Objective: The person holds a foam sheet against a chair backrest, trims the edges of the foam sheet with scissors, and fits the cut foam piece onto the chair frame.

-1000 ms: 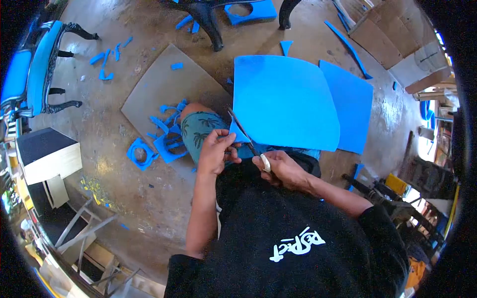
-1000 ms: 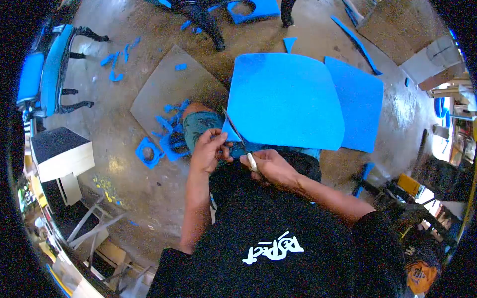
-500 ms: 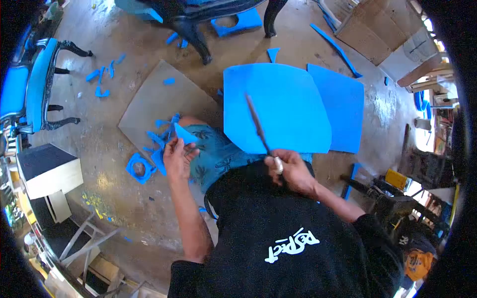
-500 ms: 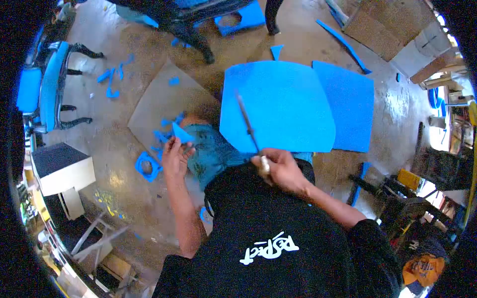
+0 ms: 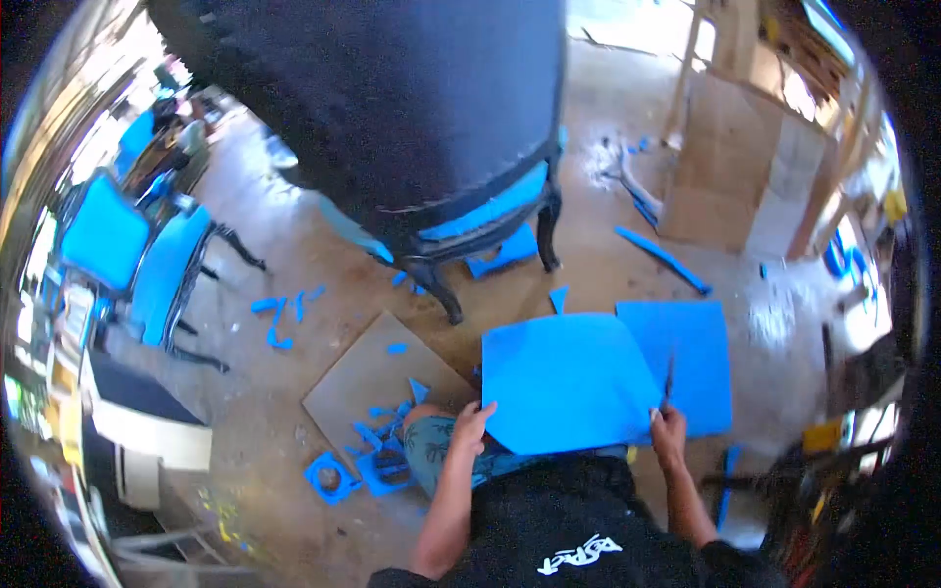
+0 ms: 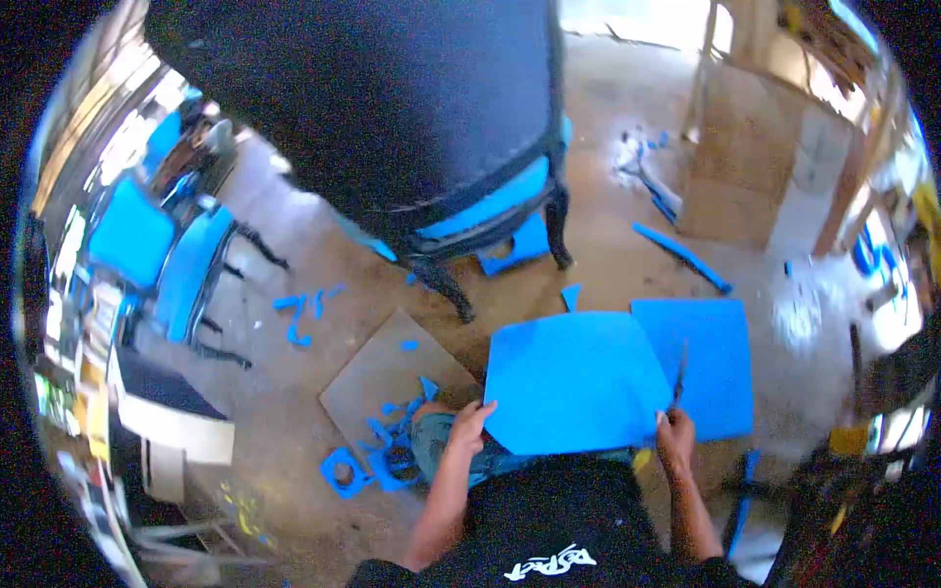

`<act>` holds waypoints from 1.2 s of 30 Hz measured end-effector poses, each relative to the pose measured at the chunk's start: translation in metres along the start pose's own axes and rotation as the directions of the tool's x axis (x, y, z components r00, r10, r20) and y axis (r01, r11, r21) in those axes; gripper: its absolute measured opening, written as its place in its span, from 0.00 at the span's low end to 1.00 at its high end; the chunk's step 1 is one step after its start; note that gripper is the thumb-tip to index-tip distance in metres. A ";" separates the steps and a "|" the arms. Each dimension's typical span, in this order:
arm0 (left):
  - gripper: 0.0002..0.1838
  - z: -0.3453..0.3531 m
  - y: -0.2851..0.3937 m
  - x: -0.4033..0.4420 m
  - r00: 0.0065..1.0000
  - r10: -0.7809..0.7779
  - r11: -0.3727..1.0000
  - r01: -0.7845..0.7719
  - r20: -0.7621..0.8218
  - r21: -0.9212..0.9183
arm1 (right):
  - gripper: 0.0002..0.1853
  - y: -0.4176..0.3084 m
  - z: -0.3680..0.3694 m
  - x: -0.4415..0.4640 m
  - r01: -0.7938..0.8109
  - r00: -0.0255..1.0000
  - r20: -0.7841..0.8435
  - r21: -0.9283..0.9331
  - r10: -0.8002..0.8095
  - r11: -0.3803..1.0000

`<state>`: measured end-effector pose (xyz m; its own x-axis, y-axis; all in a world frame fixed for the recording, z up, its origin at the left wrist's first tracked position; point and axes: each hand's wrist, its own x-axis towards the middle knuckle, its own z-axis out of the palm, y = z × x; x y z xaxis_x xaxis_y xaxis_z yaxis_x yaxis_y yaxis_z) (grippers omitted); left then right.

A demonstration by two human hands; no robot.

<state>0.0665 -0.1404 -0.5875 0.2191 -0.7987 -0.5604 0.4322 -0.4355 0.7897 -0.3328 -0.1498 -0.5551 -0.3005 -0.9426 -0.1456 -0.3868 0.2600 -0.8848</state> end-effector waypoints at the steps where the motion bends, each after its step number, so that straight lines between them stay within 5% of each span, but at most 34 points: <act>1: 0.22 -0.011 -0.020 0.016 0.999 -0.040 0.997 0.041 -0.003 0.071 | 0.14 0.010 -0.010 0.004 -0.012 0.999 -0.037 -0.064 0.010 0.998; 6: 0.22 0.012 -0.006 -0.004 0.995 -0.100 0.994 0.099 0.009 0.047 | 0.16 0.134 -0.048 0.031 -0.029 0.999 -0.022 -0.178 0.025 0.984; 7: 0.21 0.017 -0.011 -0.005 0.992 -0.122 0.987 0.124 0.021 -0.103 | 0.16 0.124 -0.044 0.028 -0.002 1.000 -0.010 -0.169 0.000 0.986; 9: 0.21 0.035 -0.006 -0.032 0.997 -0.075 0.989 0.077 0.026 -0.122 | 0.18 0.102 -0.046 0.000 -0.230 0.972 -0.070 -0.074 0.225 0.970; 12: 0.22 0.040 -0.031 -0.046 0.998 0.006 0.992 0.001 0.055 -0.127 | 0.19 0.183 -0.048 0.030 -0.356 0.933 -0.086 -0.068 0.350 0.932; 15: 0.20 0.037 -0.031 -0.063 0.989 -0.137 0.988 0.141 0.064 -0.069 | 0.19 0.260 -0.044 0.069 -0.362 0.932 0.037 0.099 0.360 0.927; 18: 0.19 0.024 -0.037 -0.060 0.987 -0.106 0.994 0.102 0.121 0.042 | 0.17 0.211 -0.030 0.061 -0.239 0.963 -0.075 0.200 0.258 0.950; 19: 0.19 0.017 -0.049 -0.050 0.985 -0.107 0.994 0.101 0.133 0.051 | 0.15 0.099 -0.026 0.015 -0.259 0.947 -0.123 0.250 0.296 0.933; 21: 0.19 0.009 -0.070 -0.033 0.989 0.074 0.995 -0.082 0.131 0.057 | 0.13 0.055 -0.019 0.009 -0.075 0.954 -0.259 0.273 0.149 0.959; 22: 0.19 0.005 -0.075 -0.033 0.986 0.050 0.994 -0.065 0.161 0.088 | 0.12 0.050 -0.025 0.016 0.111 0.985 -0.169 0.405 -0.045 0.908; 24: 0.20 0.009 -0.056 -0.053 0.980 0.169 0.984 -0.173 0.102 0.038 | 0.14 0.005 -0.024 0.016 0.129 0.960 -0.276 0.284 -0.048 0.950; 26: 0.20 0.016 -0.037 -0.070 0.974 0.170 0.980 -0.183 0.150 0.079 | 0.12 -0.034 -0.029 0.011 0.334 0.922 -0.267 0.180 -0.281 0.925; 28: 0.18 0.013 -0.039 -0.072 0.935 0.343 0.939 -0.339 0.090 -0.054 | 0.09 -0.068 -0.026 -0.001 0.325 0.904 -0.329 0.108 -0.275 0.940; 36: 0.20 0.031 0.000 -0.085 0.954 0.284 0.954 -0.272 0.095 -0.125 | 0.07 -0.062 -0.026 -0.019 0.212 0.903 -0.401 0.104 -0.154 0.972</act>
<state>0.0206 -0.0857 -0.5321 0.2487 -0.9253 -0.2862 0.4620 -0.1464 0.8747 -0.3258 -0.1427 -0.4859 -0.5612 -0.8075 0.1817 -0.3484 0.0313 -0.9368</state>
